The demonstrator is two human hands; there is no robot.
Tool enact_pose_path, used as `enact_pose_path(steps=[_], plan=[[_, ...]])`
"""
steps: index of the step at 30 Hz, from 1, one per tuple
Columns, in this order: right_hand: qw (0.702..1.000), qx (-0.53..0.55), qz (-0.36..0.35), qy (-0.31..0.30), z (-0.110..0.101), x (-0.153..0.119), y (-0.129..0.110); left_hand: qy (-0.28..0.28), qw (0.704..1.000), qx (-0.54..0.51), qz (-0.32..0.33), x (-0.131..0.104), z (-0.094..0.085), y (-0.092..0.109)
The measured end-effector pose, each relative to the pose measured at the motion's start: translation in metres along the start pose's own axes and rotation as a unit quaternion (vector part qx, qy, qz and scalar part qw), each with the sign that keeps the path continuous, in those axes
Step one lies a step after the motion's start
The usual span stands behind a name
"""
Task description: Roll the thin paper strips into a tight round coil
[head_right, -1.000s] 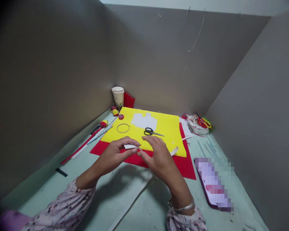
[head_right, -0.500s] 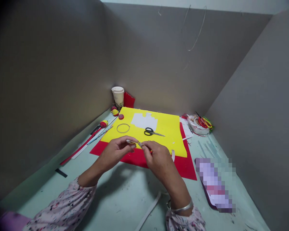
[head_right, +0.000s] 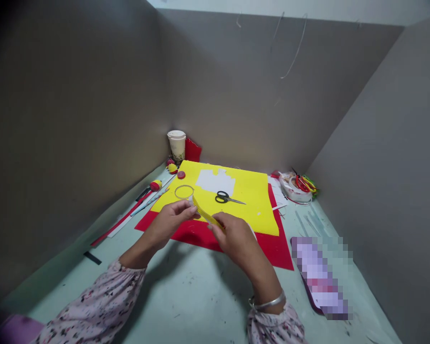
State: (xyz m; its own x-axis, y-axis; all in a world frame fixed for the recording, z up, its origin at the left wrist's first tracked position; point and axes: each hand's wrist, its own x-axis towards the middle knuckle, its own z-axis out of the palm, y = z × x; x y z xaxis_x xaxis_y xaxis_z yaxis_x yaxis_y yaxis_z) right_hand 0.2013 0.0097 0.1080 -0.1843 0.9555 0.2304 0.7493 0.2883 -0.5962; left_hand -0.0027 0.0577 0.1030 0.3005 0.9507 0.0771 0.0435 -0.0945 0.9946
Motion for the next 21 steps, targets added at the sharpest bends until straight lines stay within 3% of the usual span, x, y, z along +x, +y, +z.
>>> enact_pose_path(steps=[3,15,18,21], plan=[[0.999,-0.043,0.012,-0.005,-0.001,0.0,-0.001,0.012,1.0,-0.025,-0.001,0.001,-0.002,0.001],[1.0,-0.007,0.006,0.01,-0.008,0.0,0.008,0.087,0.992,-0.09,0.012,0.005,-0.017,0.007],[0.999,0.025,0.017,0.011,-0.012,0.0,0.005,0.085,0.979,-0.186,-0.025,0.001,-0.022,0.02],[0.994,0.107,0.034,-0.018,-0.014,0.0,0.004,0.059,0.939,-0.332,-0.063,-0.002,-0.029,0.034]])
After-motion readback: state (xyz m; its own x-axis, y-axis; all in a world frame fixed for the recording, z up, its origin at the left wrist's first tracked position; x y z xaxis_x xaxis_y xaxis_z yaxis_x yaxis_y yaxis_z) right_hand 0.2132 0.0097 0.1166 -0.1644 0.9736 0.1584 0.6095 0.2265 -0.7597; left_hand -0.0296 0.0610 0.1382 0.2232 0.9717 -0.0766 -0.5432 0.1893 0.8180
